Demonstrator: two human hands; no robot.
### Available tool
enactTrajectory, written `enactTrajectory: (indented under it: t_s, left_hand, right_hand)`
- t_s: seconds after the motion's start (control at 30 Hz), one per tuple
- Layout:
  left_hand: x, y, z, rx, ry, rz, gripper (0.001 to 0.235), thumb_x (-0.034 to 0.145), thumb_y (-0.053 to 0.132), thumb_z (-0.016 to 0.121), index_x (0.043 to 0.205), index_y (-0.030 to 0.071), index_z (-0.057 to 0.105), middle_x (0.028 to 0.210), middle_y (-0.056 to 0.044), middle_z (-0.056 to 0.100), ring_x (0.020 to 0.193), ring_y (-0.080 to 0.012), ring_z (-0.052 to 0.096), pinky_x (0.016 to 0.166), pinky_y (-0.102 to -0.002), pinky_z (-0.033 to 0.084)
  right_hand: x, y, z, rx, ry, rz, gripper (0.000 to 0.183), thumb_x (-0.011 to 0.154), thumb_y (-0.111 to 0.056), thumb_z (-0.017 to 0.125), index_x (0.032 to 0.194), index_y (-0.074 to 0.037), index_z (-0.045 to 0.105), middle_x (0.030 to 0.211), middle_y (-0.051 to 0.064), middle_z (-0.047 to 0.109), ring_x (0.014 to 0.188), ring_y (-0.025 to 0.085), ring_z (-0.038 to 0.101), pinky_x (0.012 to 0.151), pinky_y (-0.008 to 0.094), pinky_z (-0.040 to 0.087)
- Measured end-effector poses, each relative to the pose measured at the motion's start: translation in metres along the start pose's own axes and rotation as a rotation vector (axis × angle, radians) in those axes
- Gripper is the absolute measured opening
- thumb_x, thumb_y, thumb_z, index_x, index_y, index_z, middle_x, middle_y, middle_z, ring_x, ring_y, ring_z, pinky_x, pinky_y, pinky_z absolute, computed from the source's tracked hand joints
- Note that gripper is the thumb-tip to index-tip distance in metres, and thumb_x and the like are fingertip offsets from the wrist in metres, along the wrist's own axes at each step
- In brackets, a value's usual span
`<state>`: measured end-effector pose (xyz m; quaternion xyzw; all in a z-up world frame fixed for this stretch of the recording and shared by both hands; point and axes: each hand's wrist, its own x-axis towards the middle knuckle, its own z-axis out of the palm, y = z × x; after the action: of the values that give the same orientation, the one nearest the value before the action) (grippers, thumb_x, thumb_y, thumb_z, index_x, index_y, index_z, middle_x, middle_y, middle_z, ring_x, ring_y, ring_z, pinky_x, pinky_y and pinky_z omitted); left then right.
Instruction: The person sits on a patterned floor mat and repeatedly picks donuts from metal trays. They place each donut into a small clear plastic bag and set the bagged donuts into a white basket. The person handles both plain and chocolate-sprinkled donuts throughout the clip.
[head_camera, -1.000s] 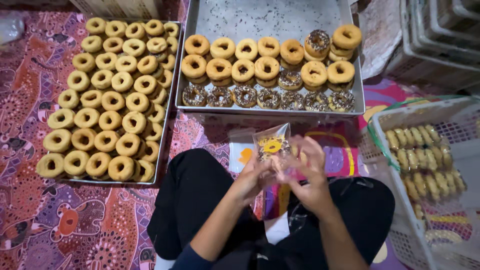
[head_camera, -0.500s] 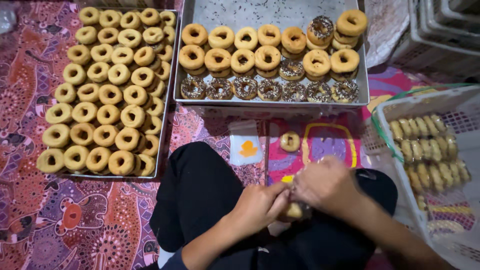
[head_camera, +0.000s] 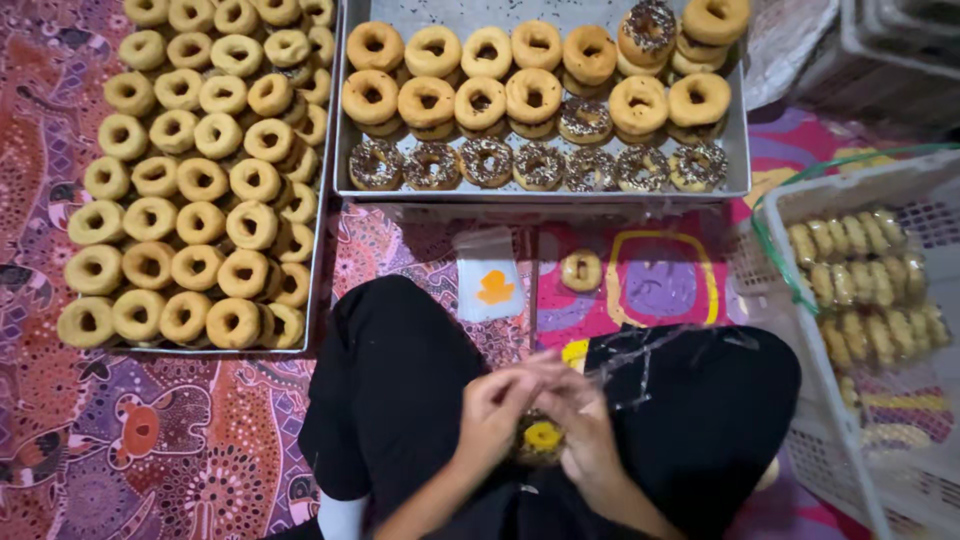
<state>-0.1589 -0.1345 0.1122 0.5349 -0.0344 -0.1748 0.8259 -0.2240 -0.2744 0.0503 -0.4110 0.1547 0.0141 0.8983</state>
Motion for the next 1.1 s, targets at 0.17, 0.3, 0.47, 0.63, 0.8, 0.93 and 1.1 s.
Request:
enactTrajectory:
  t_s: [0.17,0.3,0.47,0.63,0.8,0.93,1.1]
  left_hand:
    - [-0.01,-0.014,-0.058,0.484,0.606,0.249,0.012,0.102,0.008,0.063,0.096,-0.002,0.068,0.094,-0.007,0.066,0.086,-0.0181,0.062,0.079,-0.031,0.051]
    - [-0.04,-0.016,-0.127,0.834,0.647,0.399,0.014,0.105,0.009,0.059,0.101,-0.002,0.065,0.099,-0.006,0.066,0.094,-0.0145,0.064,0.087,-0.028,0.051]
    - [-0.077,-0.043,-0.164,0.6,0.636,-0.194,0.017,0.099,0.011,0.064,0.103,-0.003,0.073,0.087,-0.012,0.071,0.077,-0.0169,0.062,0.071,-0.031,0.049]
    - [-0.047,-0.039,-0.143,0.809,0.169,0.0,0.017,0.095,0.011,0.065,0.106,-0.001,0.073,0.094,-0.011,0.076,0.087,-0.0207,0.074,0.077,-0.031,0.055]
    - [0.057,-0.031,-0.127,0.861,0.269,-0.102,0.027,0.102,0.026,0.057,0.105,0.005,0.075,0.087,-0.011,0.078,0.083,-0.0242,0.079,0.075,-0.035,0.058]
    - [0.157,-0.068,-0.134,1.462,0.09,0.002,0.048,0.098,0.051,0.061,0.128,0.015,0.072,0.128,-0.015,0.07,0.133,-0.0372,0.056,0.11,-0.049,0.046]
    - [0.194,-0.146,-0.153,1.867,-0.062,-0.367,0.126,0.06,0.075,0.081,0.162,0.019,0.032,0.154,-0.014,0.042,0.15,-0.0404,0.022,0.113,-0.072,-0.003]
  right_hand:
    - [0.075,0.017,0.034,-0.342,-0.026,-0.056,0.028,0.098,-0.023,0.068,0.11,0.0,0.076,0.107,0.008,0.076,0.103,0.016,0.068,0.091,0.032,0.054]
    - [0.098,0.061,0.046,-0.848,-0.234,-0.366,0.016,0.084,-0.016,0.084,0.088,0.0,0.083,0.086,0.007,0.075,0.081,0.015,0.066,0.076,0.035,0.052]
    - [0.083,0.142,0.026,-0.626,-0.204,-0.019,0.028,0.086,-0.012,0.09,0.099,-0.001,0.068,0.092,0.005,0.066,0.08,0.014,0.062,0.074,0.032,0.052]
    - [0.117,0.115,-0.067,-0.238,0.022,0.394,0.05,0.082,-0.007,0.077,0.127,-0.008,0.055,0.109,0.005,0.069,0.091,0.014,0.071,0.073,0.028,0.06]
    - [0.195,0.006,-0.133,-0.62,0.539,-0.163,0.049,0.085,-0.006,0.068,0.131,-0.009,0.051,0.117,0.01,0.065,0.095,0.019,0.067,0.073,0.034,0.056]
    - [0.229,0.008,-0.096,-1.365,0.589,-0.606,0.036,0.09,-0.002,0.056,0.126,-0.006,0.061,0.12,0.02,0.063,0.11,0.031,0.06,0.092,0.043,0.049]
    - [0.303,0.116,-0.043,-1.775,-0.256,-0.239,0.028,0.078,-0.01,0.058,0.098,-0.002,0.076,0.096,0.027,0.072,0.09,0.044,0.069,0.083,0.054,0.054]
